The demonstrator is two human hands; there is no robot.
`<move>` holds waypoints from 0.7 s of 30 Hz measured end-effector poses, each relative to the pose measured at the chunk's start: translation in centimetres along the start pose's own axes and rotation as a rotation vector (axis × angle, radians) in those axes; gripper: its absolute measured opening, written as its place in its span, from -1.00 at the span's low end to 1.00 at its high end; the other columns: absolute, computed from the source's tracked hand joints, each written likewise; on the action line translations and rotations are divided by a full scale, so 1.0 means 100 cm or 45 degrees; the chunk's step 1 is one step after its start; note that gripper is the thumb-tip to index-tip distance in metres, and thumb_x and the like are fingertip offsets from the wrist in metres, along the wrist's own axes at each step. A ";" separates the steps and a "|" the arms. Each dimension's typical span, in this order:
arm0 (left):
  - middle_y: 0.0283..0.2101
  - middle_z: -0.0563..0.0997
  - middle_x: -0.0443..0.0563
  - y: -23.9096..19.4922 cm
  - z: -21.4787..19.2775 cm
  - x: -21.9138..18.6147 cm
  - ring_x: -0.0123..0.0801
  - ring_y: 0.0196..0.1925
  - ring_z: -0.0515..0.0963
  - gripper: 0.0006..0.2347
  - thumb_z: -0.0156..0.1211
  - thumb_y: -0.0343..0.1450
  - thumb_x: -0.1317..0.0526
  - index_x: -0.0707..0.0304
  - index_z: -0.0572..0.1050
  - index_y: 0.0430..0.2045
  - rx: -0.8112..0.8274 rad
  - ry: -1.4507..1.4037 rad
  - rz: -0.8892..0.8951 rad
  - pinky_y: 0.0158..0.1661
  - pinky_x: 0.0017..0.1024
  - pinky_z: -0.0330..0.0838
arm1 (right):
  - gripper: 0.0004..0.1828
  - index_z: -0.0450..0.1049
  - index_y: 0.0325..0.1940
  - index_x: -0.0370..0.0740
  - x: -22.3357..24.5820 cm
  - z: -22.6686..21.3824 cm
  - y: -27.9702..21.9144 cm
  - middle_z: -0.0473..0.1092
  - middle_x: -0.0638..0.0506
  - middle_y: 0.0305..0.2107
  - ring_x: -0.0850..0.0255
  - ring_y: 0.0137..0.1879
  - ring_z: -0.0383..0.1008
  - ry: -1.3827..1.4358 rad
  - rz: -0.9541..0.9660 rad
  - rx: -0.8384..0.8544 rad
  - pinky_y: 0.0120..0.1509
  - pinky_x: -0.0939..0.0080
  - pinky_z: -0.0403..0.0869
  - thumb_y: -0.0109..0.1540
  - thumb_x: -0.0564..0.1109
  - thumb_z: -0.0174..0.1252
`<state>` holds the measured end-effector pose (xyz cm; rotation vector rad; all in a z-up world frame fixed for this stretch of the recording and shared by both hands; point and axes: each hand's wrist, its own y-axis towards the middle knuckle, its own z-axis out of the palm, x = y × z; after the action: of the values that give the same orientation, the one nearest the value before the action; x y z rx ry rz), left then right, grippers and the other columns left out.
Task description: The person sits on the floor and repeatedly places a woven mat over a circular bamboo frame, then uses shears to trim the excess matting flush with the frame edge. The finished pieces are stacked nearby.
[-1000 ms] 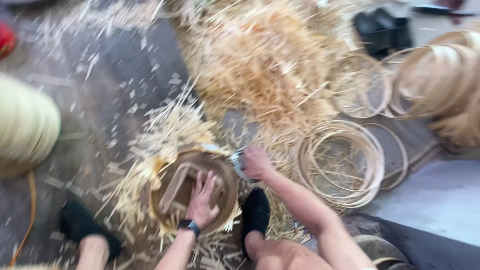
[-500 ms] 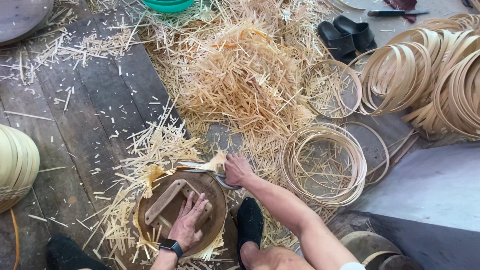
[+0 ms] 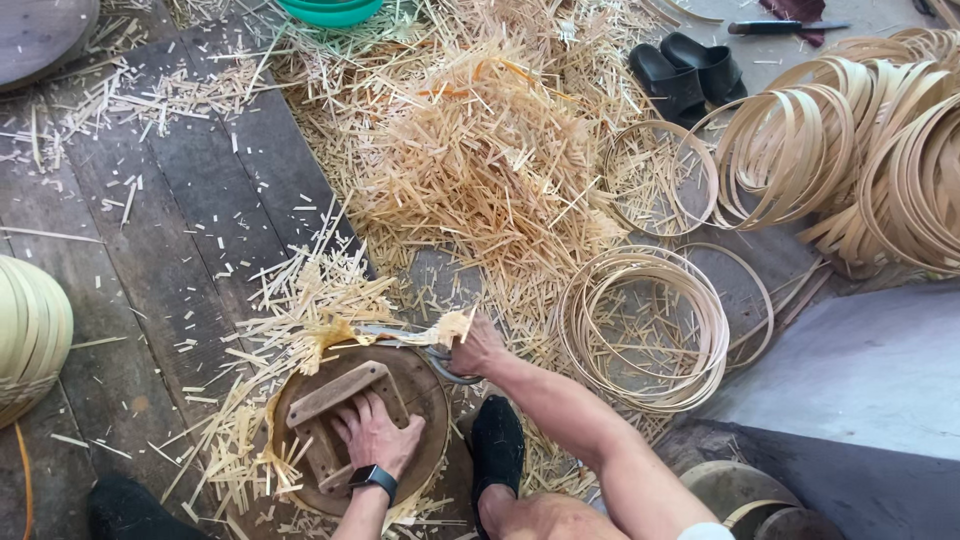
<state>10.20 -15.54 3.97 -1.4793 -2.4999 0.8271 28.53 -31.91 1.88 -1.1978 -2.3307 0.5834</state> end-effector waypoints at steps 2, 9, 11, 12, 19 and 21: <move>0.45 0.11 0.39 0.001 0.000 0.006 0.17 0.51 0.02 -0.11 0.22 0.18 -0.22 0.40 0.13 0.33 -0.027 -0.032 0.127 0.46 0.07 -0.25 | -0.73 0.57 -0.14 -0.20 -0.018 -0.002 -0.010 0.52 -0.11 -0.28 0.13 -0.23 0.56 -0.013 -0.019 0.086 -0.15 0.16 0.61 0.18 -0.09 0.04; 0.43 0.11 0.42 -0.001 0.011 0.023 0.23 0.52 -0.05 -0.12 0.31 0.16 -0.11 0.49 0.14 0.31 -0.029 -0.081 0.333 0.45 0.10 -0.28 | -0.45 0.59 -0.17 -0.32 -0.005 0.016 -0.020 0.53 -0.29 -0.26 -0.14 -0.09 0.54 -0.035 -0.146 -0.508 0.00 -0.09 0.50 0.00 0.19 0.27; 0.43 0.11 0.44 0.001 0.006 0.019 0.23 0.51 -0.04 -0.11 0.32 0.14 -0.08 0.53 0.12 0.31 -0.055 -0.132 0.334 0.44 0.08 -0.28 | -0.49 0.60 -0.23 -0.30 0.008 0.013 -0.004 0.52 -0.30 -0.31 -0.15 -0.13 0.53 -0.035 -0.184 -0.509 -0.02 -0.14 0.48 -0.02 0.16 0.27; 0.43 0.10 0.46 0.000 0.002 0.019 0.23 0.50 -0.04 -0.09 0.33 0.14 -0.08 0.55 0.11 0.32 -0.047 -0.157 0.332 0.43 0.07 -0.28 | -0.56 0.61 -0.25 -0.25 0.008 0.009 0.000 0.51 -0.28 -0.32 -0.14 -0.13 0.53 -0.053 -0.126 -0.298 0.01 -0.16 0.47 0.04 0.16 0.25; 0.44 0.11 0.44 -0.013 -0.010 0.039 0.12 0.53 0.01 -0.10 0.29 0.13 -0.03 0.53 0.10 0.34 0.028 -0.087 0.515 0.49 0.00 -0.27 | -0.62 0.63 -0.30 -0.23 -0.025 0.009 -0.017 0.44 -0.17 -0.44 -0.05 -0.27 0.49 -0.175 -0.249 -0.453 -0.10 -0.09 0.47 0.04 0.09 0.15; 0.44 0.10 0.45 -0.013 -0.010 0.039 0.14 0.52 0.01 -0.10 0.29 0.13 -0.02 0.53 0.09 0.34 0.020 -0.046 0.517 0.47 -0.01 -0.28 | -0.39 0.60 -0.25 -0.39 -0.014 0.012 -0.012 0.42 -0.26 -0.47 0.00 -0.41 0.47 -0.209 -0.306 -0.793 -0.33 0.00 0.45 -0.02 0.24 0.21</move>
<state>7.52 -12.37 4.80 -2.0194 -2.2381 0.9316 27.77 -33.90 1.29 -1.1099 -2.8545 -0.1556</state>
